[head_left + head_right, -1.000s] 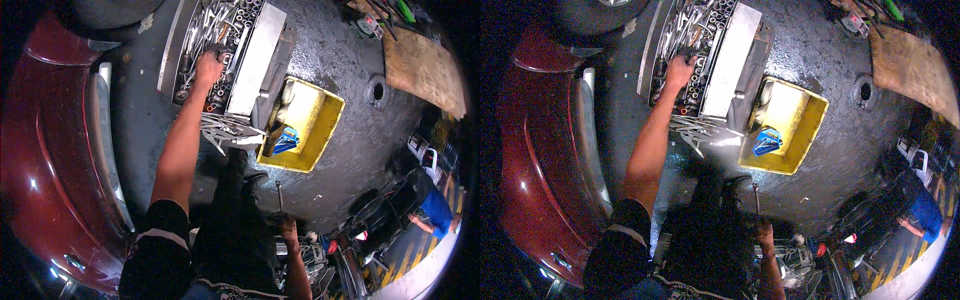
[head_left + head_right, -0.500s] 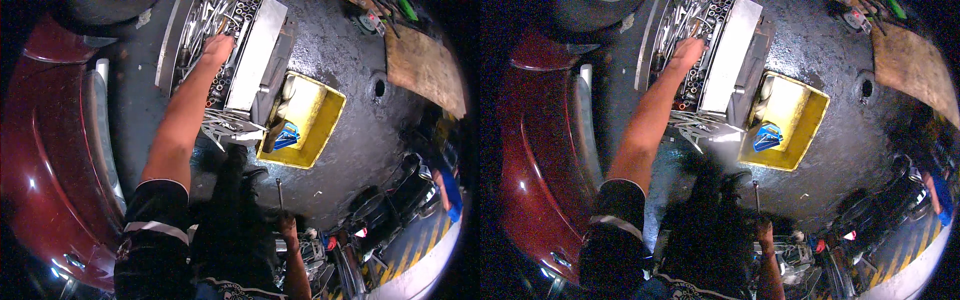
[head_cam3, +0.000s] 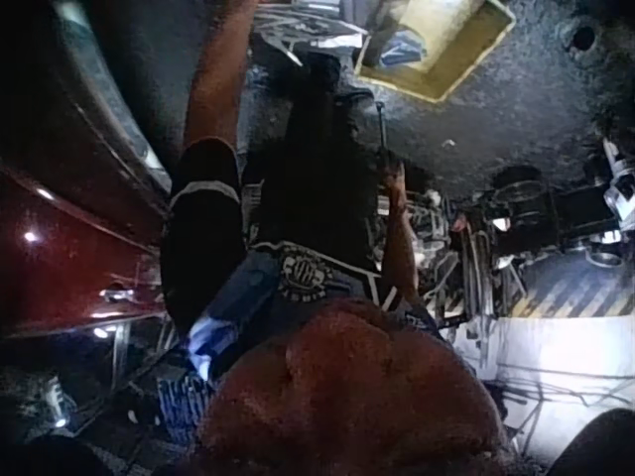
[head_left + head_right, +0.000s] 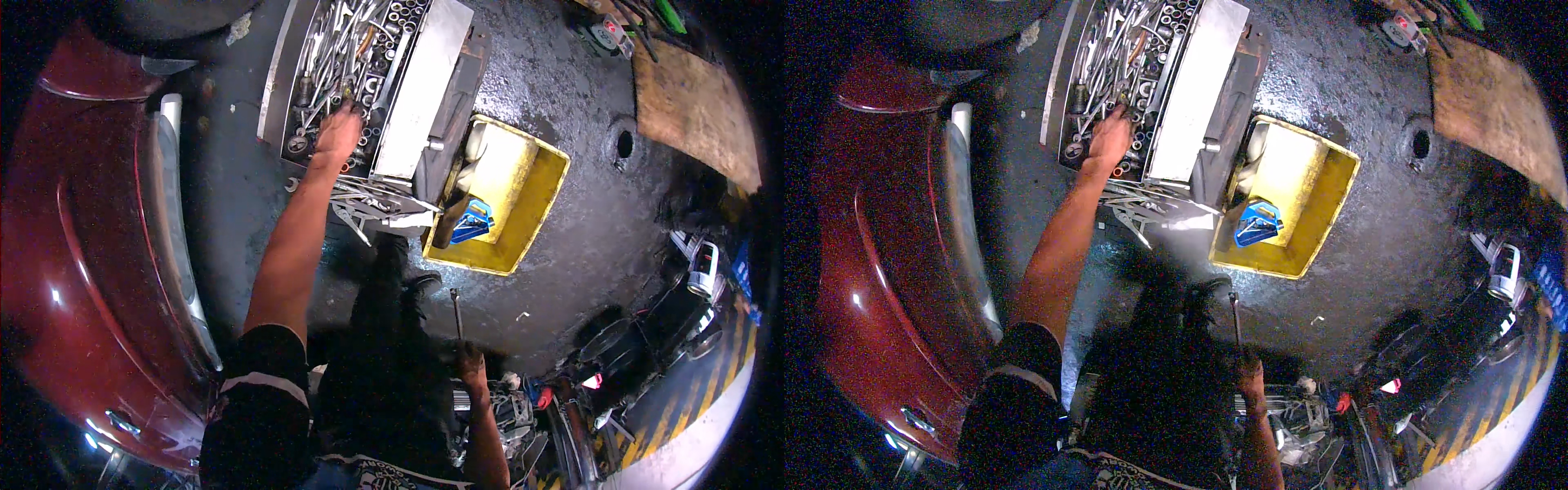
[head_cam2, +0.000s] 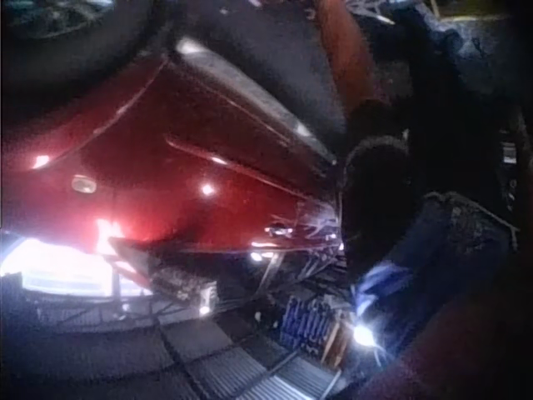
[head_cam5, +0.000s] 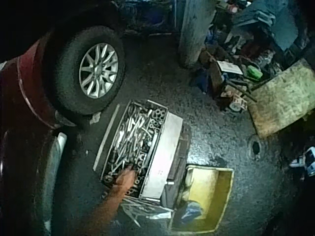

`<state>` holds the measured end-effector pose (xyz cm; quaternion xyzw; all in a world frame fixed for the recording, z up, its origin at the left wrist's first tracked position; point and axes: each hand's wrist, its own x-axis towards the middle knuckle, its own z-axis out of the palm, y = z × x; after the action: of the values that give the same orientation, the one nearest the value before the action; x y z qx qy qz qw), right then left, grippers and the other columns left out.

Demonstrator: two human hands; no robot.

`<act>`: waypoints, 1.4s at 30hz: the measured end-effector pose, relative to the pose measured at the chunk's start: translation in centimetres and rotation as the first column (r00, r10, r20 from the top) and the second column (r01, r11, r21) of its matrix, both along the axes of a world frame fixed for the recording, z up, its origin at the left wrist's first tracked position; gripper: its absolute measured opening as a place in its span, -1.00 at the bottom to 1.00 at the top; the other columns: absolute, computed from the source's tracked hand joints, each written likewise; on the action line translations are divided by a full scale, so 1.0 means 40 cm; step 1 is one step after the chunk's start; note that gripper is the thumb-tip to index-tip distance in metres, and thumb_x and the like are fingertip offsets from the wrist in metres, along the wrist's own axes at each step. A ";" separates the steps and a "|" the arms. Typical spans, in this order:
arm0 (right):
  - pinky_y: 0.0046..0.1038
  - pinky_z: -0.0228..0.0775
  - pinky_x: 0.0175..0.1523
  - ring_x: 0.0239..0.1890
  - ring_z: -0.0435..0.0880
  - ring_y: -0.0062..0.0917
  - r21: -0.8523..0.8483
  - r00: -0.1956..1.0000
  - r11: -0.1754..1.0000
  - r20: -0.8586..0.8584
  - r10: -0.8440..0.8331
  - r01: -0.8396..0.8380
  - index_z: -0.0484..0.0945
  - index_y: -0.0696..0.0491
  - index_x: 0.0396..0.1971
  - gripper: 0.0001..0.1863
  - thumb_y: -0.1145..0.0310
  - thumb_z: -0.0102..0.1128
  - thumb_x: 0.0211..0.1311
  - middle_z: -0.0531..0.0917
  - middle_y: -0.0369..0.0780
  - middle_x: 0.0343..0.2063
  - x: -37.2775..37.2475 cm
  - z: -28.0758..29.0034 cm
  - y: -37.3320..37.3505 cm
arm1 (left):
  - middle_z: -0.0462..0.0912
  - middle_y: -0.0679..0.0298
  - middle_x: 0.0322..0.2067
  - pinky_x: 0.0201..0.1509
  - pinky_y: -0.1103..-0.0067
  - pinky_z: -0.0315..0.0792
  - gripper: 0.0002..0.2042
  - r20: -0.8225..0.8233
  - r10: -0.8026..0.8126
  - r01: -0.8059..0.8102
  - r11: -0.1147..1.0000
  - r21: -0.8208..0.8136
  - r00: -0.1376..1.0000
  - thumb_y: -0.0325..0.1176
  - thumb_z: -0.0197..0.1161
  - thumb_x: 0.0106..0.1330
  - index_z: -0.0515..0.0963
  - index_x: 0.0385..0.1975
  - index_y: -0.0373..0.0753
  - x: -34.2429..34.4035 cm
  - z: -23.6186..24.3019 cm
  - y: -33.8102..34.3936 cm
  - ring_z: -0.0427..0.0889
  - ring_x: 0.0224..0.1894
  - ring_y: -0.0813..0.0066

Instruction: The person uses a wrench to loosen components in an engine bay, selects a new part from a tool tray, and then cleans the component with a cloth while sitting on the floor.

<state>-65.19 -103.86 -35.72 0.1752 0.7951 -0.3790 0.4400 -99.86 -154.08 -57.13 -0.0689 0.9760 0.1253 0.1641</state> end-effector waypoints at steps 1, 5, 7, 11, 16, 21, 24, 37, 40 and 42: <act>-0.26 0.39 -0.07 -0.17 0.56 -0.29 -0.020 0.992 0.999 -0.123 0.042 -0.045 0.49 0.08 0.02 -0.69 0.37 -0.01 0.32 0.58 -0.06 -0.18 0.006 0.002 0.009 | 0.58 0.04 -0.06 -0.11 0.26 0.53 -0.77 -0.027 0.056 -0.056 0.998 -0.010 0.998 -0.30 0.13 0.26 0.60 -0.20 -0.27 0.014 0.000 -0.007 0.66 -0.20 0.06; -0.30 0.37 -0.08 -0.22 0.54 -0.46 -0.166 0.887 0.876 -0.014 -0.461 0.452 0.53 0.10 -0.06 -0.72 0.27 0.06 0.34 0.61 -0.10 -0.23 0.006 0.008 -0.018 | 0.61 -0.02 -0.12 -0.11 0.29 0.49 -0.70 -0.183 0.394 -0.336 0.899 0.280 0.901 -0.25 0.21 0.25 0.57 -0.12 -0.30 0.054 0.121 0.016 0.62 -0.20 -0.03; -0.32 0.37 -0.08 -0.21 0.53 -0.46 -0.031 0.993 0.998 -0.106 -0.051 0.048 0.55 0.09 -0.11 -0.74 0.25 0.08 0.33 0.61 -0.14 -0.24 0.000 -0.007 0.016 | 0.65 -0.01 -0.22 -0.14 0.35 0.47 -0.65 0.049 0.555 -0.491 0.687 0.535 0.830 -0.22 0.28 0.23 0.55 -0.10 -0.34 0.072 0.210 0.026 0.64 -0.23 0.08; -0.36 0.40 -0.12 -0.23 0.55 -0.48 0.029 0.998 0.999 0.058 0.034 -0.036 0.56 0.08 -0.15 -0.75 0.24 0.11 0.31 0.62 -0.17 -0.32 0.069 -0.069 0.083 | 0.59 0.17 -0.05 0.17 0.22 0.44 -0.67 0.372 0.630 -0.412 -0.091 0.907 0.681 -0.31 0.20 0.34 0.45 0.07 -0.23 0.092 0.342 0.071 0.59 -0.03 0.22; -0.31 0.45 -0.14 -0.22 0.62 -0.27 0.100 0.752 0.790 -0.254 0.608 -0.605 0.53 0.09 -0.14 -0.74 0.43 0.04 0.16 0.64 -0.16 -0.22 -0.061 -0.010 -0.021 | 0.44 0.13 0.10 0.18 0.01 0.38 -0.52 0.554 0.375 -0.125 -0.736 0.666 0.743 -0.29 0.11 0.39 0.20 0.29 -0.13 0.121 0.454 0.136 0.46 0.15 0.10; -0.39 0.33 -0.30 -0.42 0.47 -0.50 0.106 0.982 0.977 -0.025 -0.185 0.187 0.49 0.12 -0.27 -0.74 0.21 0.04 0.35 0.55 -0.24 -0.44 -0.150 0.157 -0.117 | 0.49 0.10 0.07 0.02 0.32 0.52 -0.52 0.487 0.279 -0.117 -0.763 0.636 0.828 -0.22 -0.06 0.46 0.15 0.35 -0.15 0.110 0.639 0.232 0.58 -0.05 0.28; -0.54 0.11 -0.48 -0.56 0.26 -0.66 -0.063 0.867 0.871 -0.084 -0.490 0.486 0.41 0.07 -0.41 -0.73 0.17 0.12 0.32 0.37 -0.39 -0.61 -0.197 0.275 -0.123 | 0.53 0.13 0.02 -0.25 0.53 0.41 -0.54 0.523 0.173 -0.199 -0.791 0.578 0.834 -0.23 -0.06 0.45 0.21 0.31 -0.22 0.118 0.758 0.315 0.55 -0.24 0.40; -0.63 0.01 -0.51 -0.61 0.18 -0.79 -0.504 0.752 0.715 -0.179 -0.635 0.484 0.54 0.08 -0.38 -0.69 0.14 0.01 0.39 0.31 -0.48 -0.67 -0.066 0.892 0.157 | 0.55 0.34 -0.13 -0.02 0.62 0.38 -0.61 -0.112 -0.204 0.111 -0.018 0.994 0.973 -0.29 0.14 0.39 0.42 0.18 -0.25 0.428 1.334 0.863 0.49 -0.16 0.59; -0.65 -0.05 -0.58 -0.70 0.17 -0.80 -0.513 0.716 0.734 -0.288 -0.635 0.444 0.53 0.11 -0.33 -0.64 0.10 -0.04 0.40 0.29 -0.47 -0.73 0.096 0.917 0.303 | 0.55 0.25 0.02 0.16 0.56 0.36 -0.62 -0.130 -0.298 0.106 -0.094 0.990 0.946 -0.42 0.19 0.33 0.42 0.14 -0.29 0.543 1.428 1.035 0.51 0.08 0.49; -0.61 0.02 -0.48 -0.59 0.22 -0.78 -0.473 0.728 0.729 -0.233 -0.645 0.495 0.60 0.07 -0.33 -0.67 0.12 0.01 0.39 0.32 -0.47 -0.66 0.196 0.971 0.384 | 0.56 0.22 0.01 0.19 0.55 0.35 -0.61 -0.138 -0.395 0.130 -0.048 0.990 0.908 -0.45 0.24 0.28 0.43 0.12 -0.31 0.619 1.479 1.141 0.52 0.09 0.48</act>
<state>-57.34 -88.50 3.10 0.2499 0.6806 -0.6699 0.1601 -75.11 -108.43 2.02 0.2431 0.5773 0.7286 0.2771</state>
